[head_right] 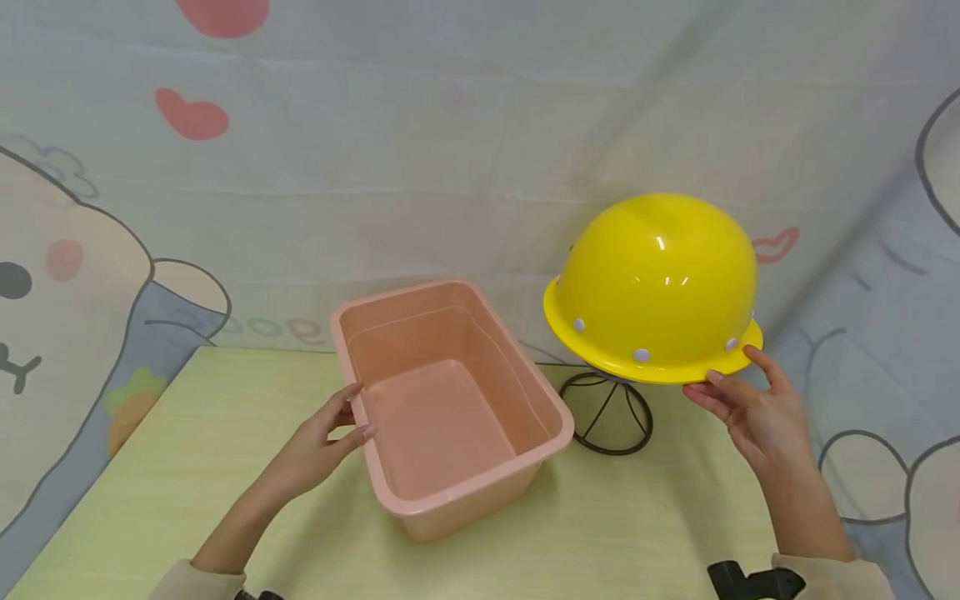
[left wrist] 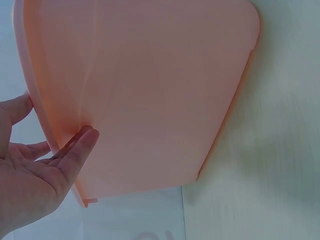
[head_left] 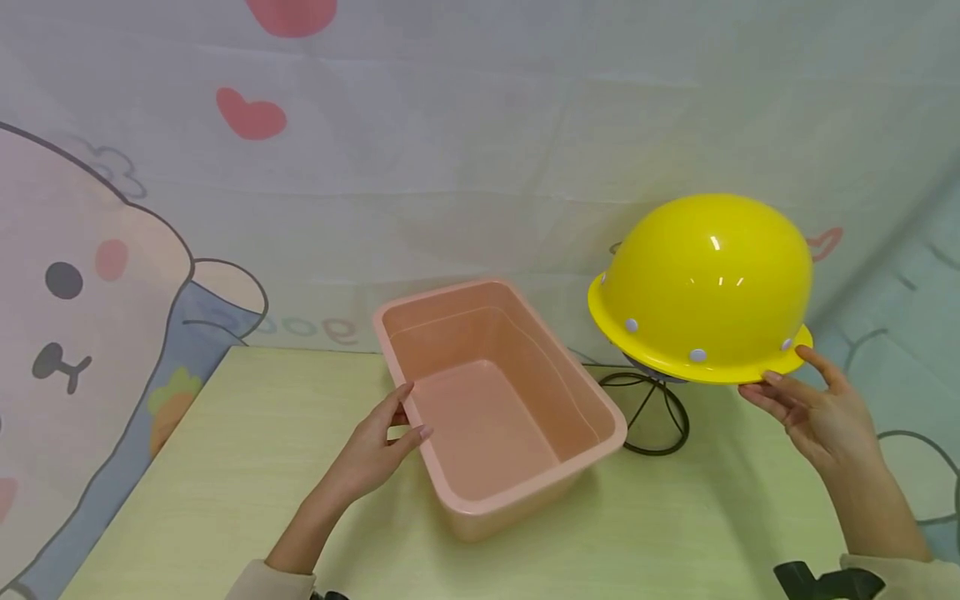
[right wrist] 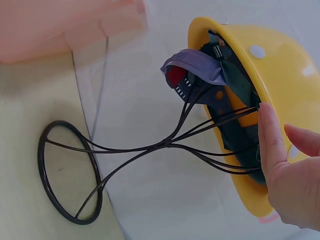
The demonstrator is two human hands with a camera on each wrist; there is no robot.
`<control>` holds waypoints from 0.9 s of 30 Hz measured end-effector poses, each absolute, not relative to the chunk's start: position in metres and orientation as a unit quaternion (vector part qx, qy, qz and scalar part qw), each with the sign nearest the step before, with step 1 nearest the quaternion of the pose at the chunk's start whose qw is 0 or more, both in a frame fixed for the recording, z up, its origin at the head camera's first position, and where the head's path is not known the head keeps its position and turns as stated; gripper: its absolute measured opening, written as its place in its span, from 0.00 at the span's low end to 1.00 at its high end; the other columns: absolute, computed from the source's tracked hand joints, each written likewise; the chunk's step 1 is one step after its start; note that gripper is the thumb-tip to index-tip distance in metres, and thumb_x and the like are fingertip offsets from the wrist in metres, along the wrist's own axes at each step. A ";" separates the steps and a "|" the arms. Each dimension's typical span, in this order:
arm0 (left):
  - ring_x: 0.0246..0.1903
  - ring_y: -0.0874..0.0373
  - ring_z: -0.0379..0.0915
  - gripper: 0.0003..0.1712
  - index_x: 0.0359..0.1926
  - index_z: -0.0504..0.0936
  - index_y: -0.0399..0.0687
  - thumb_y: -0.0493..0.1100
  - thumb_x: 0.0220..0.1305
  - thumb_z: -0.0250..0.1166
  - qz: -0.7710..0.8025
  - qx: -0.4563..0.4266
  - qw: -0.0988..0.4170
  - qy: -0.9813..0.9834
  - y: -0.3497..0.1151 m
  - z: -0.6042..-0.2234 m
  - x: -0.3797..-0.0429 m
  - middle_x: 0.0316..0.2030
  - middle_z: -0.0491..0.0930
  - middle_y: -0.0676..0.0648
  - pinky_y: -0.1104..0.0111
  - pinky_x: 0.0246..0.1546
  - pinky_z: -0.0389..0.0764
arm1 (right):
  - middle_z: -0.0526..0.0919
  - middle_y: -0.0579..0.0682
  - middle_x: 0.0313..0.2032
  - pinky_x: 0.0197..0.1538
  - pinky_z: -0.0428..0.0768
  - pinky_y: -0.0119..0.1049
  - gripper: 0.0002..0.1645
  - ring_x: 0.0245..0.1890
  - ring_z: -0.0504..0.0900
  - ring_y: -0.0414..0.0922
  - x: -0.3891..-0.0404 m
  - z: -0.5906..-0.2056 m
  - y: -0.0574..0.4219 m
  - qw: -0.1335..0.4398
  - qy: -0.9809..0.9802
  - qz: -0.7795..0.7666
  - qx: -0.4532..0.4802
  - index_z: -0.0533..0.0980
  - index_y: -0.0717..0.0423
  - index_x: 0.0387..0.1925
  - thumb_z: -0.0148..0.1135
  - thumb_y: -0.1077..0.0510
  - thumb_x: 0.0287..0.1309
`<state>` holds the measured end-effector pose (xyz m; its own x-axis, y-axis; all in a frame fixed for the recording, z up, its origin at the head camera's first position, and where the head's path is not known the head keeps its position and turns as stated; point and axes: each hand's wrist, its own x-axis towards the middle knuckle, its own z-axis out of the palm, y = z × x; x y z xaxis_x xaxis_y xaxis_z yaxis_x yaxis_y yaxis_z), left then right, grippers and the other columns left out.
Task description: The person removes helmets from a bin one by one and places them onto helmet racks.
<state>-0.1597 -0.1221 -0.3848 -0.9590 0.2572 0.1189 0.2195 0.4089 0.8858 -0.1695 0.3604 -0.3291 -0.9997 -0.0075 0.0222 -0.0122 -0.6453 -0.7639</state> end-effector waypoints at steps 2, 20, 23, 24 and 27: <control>0.52 0.47 0.67 0.38 0.67 0.51 0.33 0.41 0.63 0.59 0.524 0.145 0.018 0.839 -0.122 -0.385 -0.160 0.49 0.72 0.41 0.59 0.46 0.75 | 0.72 0.57 0.46 0.44 0.75 0.51 0.51 0.36 0.81 0.58 -0.170 -0.329 0.361 0.001 -0.424 0.906 0.014 0.34 0.37 0.69 0.43 0.79 0.59; 0.55 0.44 0.65 0.34 0.68 0.56 0.44 0.48 0.65 0.57 0.506 0.152 0.000 0.849 -0.140 -0.386 -0.151 0.56 0.67 0.38 0.52 0.50 0.71 | 0.78 0.60 0.41 0.42 0.76 0.54 0.42 0.36 0.80 0.60 -0.157 -0.336 0.366 -0.009 -0.428 0.903 0.041 0.42 0.41 0.67 0.42 0.76 0.62; 0.57 0.44 0.63 0.33 0.67 0.58 0.44 0.50 0.65 0.56 0.498 0.136 0.002 0.856 -0.152 -0.384 -0.145 0.58 0.65 0.38 0.51 0.52 0.69 | 0.78 0.62 0.40 0.41 0.77 0.53 0.47 0.35 0.80 0.61 -0.151 -0.339 0.369 -0.009 -0.436 0.899 0.042 0.36 0.37 0.69 0.41 0.76 0.62; 0.57 0.44 0.63 0.33 0.67 0.58 0.44 0.51 0.66 0.55 0.495 0.131 0.002 0.859 -0.156 -0.384 -0.143 0.59 0.65 0.39 0.51 0.52 0.69 | 0.78 0.62 0.40 0.41 0.77 0.53 0.48 0.35 0.80 0.61 -0.149 -0.340 0.369 -0.008 -0.440 0.897 0.043 0.33 0.37 0.70 0.41 0.76 0.62; 0.58 0.45 0.61 0.33 0.67 0.58 0.44 0.51 0.66 0.55 0.489 0.120 -0.003 0.864 -0.168 -0.382 -0.135 0.59 0.65 0.39 0.52 0.53 0.68 | 0.80 0.62 0.38 0.40 0.78 0.53 0.48 0.35 0.81 0.61 -0.141 -0.343 0.371 -0.009 -0.458 0.887 0.052 0.30 0.39 0.70 0.40 0.75 0.64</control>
